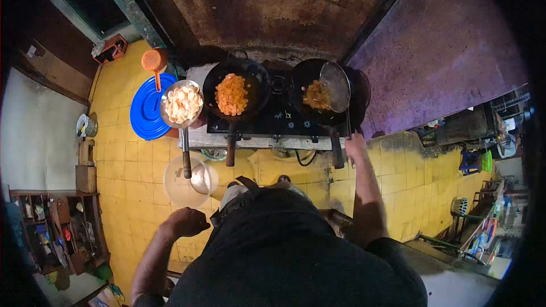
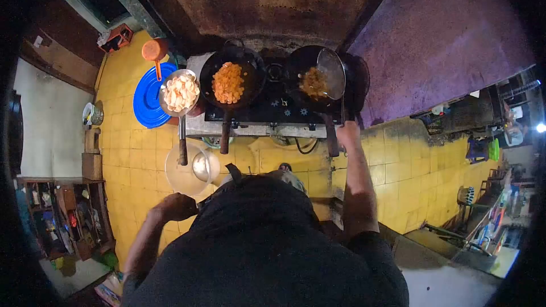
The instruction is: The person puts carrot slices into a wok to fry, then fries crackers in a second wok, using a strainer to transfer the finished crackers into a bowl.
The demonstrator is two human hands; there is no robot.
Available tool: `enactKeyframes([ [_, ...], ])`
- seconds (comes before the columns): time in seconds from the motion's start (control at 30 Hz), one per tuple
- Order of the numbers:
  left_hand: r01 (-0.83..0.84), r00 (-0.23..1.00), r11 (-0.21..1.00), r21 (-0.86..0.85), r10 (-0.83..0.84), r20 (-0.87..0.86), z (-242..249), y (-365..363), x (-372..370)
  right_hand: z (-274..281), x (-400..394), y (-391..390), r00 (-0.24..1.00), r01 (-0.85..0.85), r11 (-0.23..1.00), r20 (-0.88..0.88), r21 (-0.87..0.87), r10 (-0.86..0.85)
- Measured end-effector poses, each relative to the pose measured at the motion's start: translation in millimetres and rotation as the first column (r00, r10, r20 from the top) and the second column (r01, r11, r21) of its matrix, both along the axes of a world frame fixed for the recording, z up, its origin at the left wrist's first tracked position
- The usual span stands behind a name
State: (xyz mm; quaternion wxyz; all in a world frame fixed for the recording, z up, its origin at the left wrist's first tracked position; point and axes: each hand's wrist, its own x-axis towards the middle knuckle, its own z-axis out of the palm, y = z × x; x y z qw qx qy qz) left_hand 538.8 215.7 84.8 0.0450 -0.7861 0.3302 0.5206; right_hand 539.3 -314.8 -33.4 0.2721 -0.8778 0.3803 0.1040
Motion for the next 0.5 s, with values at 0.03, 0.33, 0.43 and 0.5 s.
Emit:
enactKeyframes([
  [0.03, -0.116, 0.993, 0.990, -0.074, 0.117, 0.010, -44.9, 5.3, -15.9, -3.0, -3.3, -8.6, 1.000, -0.022, 1.000, -0.004, 0.000, 0.022],
  [0.33, -0.923, 0.070, -0.187, -0.335, 0.777, -0.626, -308.4, 31.7, -161.6, -38.2, -15.3, -27.0, 0.990, -0.141, 0.967, -0.033, -0.213, 0.137],
  [0.43, -0.798, 0.522, 0.303, -0.520, 0.778, -0.349, -325.4, 53.0, -183.0, -49.9, -18.9, -22.8, 0.978, -0.197, 0.965, 0.031, -0.171, 0.205],
  [0.5, -0.584, 0.767, 0.609, -0.537, 0.631, -0.119, -327.4, 64.7, -190.2, -49.8, -25.4, -17.4, 0.993, -0.111, 0.981, 0.021, -0.162, 0.116],
])
